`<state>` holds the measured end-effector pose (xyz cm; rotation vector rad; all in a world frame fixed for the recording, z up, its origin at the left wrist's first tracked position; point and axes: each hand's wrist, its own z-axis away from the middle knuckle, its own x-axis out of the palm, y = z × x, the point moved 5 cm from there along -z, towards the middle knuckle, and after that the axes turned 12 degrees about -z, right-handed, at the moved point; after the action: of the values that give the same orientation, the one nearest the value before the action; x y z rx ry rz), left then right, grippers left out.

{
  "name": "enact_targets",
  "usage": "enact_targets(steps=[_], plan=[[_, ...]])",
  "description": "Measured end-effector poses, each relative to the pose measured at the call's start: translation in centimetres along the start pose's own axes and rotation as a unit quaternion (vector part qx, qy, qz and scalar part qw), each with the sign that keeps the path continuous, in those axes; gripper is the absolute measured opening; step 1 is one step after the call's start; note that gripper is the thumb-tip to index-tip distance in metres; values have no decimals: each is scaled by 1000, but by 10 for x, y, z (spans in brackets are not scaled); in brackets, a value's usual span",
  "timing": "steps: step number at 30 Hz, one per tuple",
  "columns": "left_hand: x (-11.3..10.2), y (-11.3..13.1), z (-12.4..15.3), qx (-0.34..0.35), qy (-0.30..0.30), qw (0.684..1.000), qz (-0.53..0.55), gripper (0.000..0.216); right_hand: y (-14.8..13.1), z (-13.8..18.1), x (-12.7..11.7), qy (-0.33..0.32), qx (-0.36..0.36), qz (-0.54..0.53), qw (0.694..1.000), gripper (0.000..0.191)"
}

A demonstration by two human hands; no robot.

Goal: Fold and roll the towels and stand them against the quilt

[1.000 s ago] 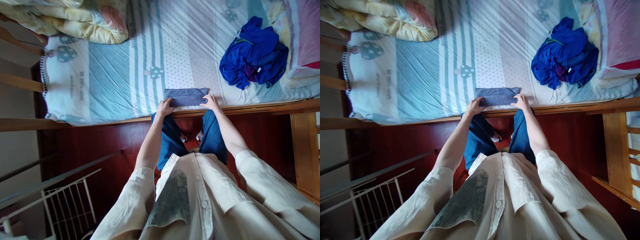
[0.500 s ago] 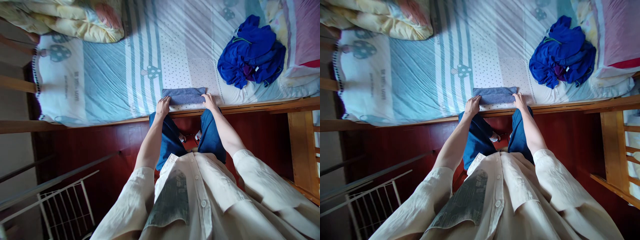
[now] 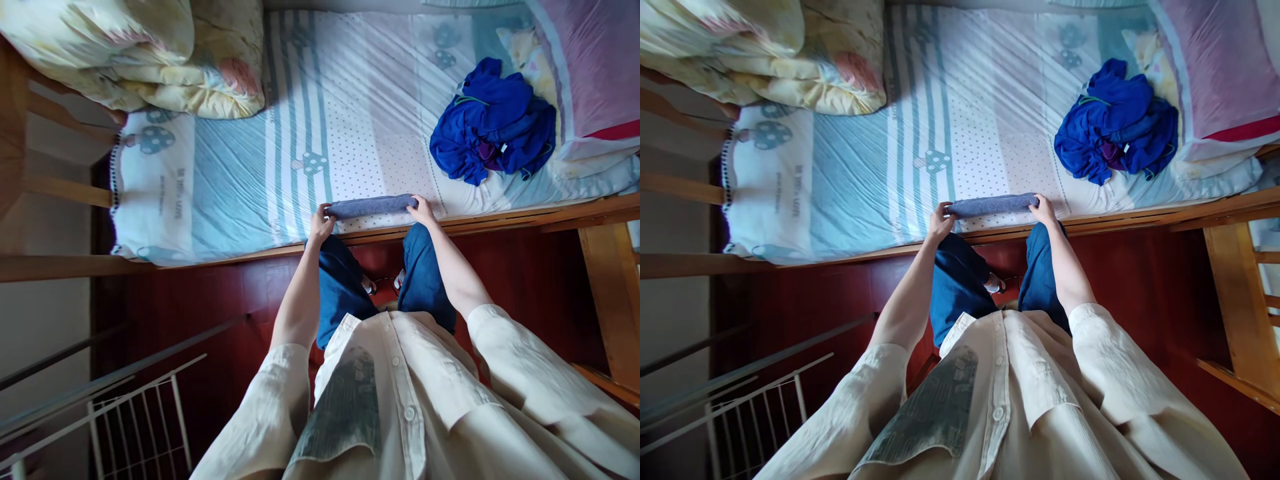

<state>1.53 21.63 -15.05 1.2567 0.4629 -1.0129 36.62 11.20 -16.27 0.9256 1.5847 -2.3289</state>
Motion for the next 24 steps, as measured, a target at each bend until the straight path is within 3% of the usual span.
enact_targets(steps=[9, 17, 24], plan=[[7, -13, -22, -71, 7, 997, 7, 33, 23, -20, 8, -1, 77, 7, 997, 23], [13, -27, -36, -101, -41, 993, -43, 38, 44, -32, 23, -40, 157, 42, 986, 25], [14, -27, -33, -116, -33, 991, -52, 38, 38, -28, 21, -29, 179, 67, 981, 20]])
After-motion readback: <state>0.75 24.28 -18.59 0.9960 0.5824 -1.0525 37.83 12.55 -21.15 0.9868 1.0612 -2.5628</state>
